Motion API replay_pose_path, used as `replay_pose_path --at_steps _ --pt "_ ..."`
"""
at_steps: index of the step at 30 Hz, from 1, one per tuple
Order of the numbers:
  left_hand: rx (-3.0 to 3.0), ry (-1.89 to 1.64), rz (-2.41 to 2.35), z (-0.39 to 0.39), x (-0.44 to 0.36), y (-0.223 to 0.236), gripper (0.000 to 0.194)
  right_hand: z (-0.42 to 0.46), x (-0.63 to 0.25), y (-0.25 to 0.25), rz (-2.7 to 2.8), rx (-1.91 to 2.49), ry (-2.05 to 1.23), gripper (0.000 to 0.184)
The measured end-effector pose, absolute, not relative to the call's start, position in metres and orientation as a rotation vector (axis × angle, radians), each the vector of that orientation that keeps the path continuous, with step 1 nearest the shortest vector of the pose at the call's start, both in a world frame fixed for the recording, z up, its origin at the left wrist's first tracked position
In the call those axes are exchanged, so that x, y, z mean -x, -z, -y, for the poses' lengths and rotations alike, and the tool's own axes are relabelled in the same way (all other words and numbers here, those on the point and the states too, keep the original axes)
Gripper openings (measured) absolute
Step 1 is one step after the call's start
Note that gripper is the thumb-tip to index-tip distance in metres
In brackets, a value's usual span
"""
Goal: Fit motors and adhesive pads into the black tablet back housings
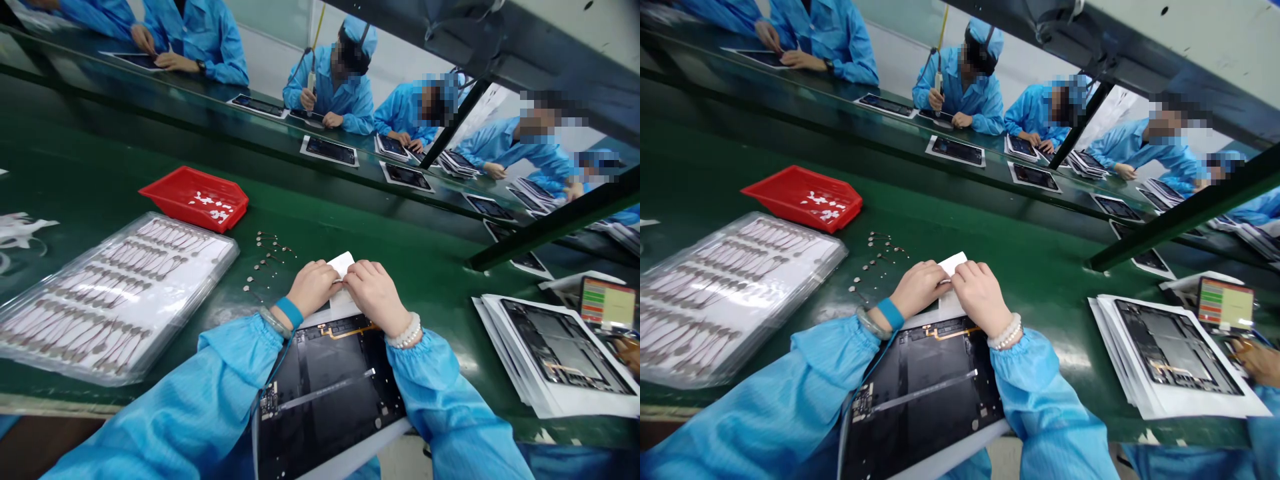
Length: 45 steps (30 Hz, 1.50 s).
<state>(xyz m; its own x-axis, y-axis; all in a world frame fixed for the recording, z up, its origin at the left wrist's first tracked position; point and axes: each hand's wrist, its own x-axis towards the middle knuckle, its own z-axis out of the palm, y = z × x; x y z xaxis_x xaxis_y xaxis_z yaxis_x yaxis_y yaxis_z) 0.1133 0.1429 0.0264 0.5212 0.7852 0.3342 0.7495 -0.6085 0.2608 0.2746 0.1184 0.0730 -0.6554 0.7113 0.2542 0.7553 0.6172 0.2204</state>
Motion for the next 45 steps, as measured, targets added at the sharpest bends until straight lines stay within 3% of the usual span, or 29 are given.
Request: replay_pose_path --at_steps 5,8,11,12,14,18,23,29,36,45 --pt "-2.646 -0.587 -1.323 -0.146 -0.114 -0.028 0.026 -0.112 -0.281 -0.074 2.601 1.325 0.290 0.016" --pt "-2.640 -0.566 -1.273 -0.143 -0.111 -0.041 0.030 -0.097 -0.293 -0.085 2.357 1.371 -0.146 0.012" --pt "-2.635 -0.591 -1.246 -0.120 -0.092 -0.066 0.051 -0.070 -0.301 -0.101 2.071 1.401 -0.647 0.014" --pt "-2.635 -0.590 -1.228 -0.106 -0.080 -0.074 0.050 -0.059 -0.301 -0.105 1.990 1.422 -0.789 0.015" --pt "-2.660 -0.521 -1.092 -0.073 -0.051 -0.086 0.022 -0.037 -0.297 -0.108 1.873 1.449 -1.023 0.018" --pt "-2.539 -0.317 -0.791 -0.007 0.004 -0.080 0.020 0.000 -0.271 -0.095 1.844 1.401 -1.288 0.020" --pt "-2.645 -0.619 -0.954 0.033 0.010 -0.035 0.019 0.017 -0.227 -0.066 1.933 1.438 -1.253 0.018" --pt "-2.774 -0.924 -0.924 0.047 -0.031 -0.012 0.030 0.021 -0.215 -0.048 1.984 1.587 -0.889 0.014" --pt "-2.738 -0.885 -0.995 0.047 -0.029 -0.004 0.018 0.035 -0.222 -0.048 1.998 1.735 -0.726 0.016" --pt "-2.723 -0.894 -1.013 0.046 -0.027 0.000 0.017 0.034 -0.215 -0.045 1.995 1.783 -0.642 0.017"
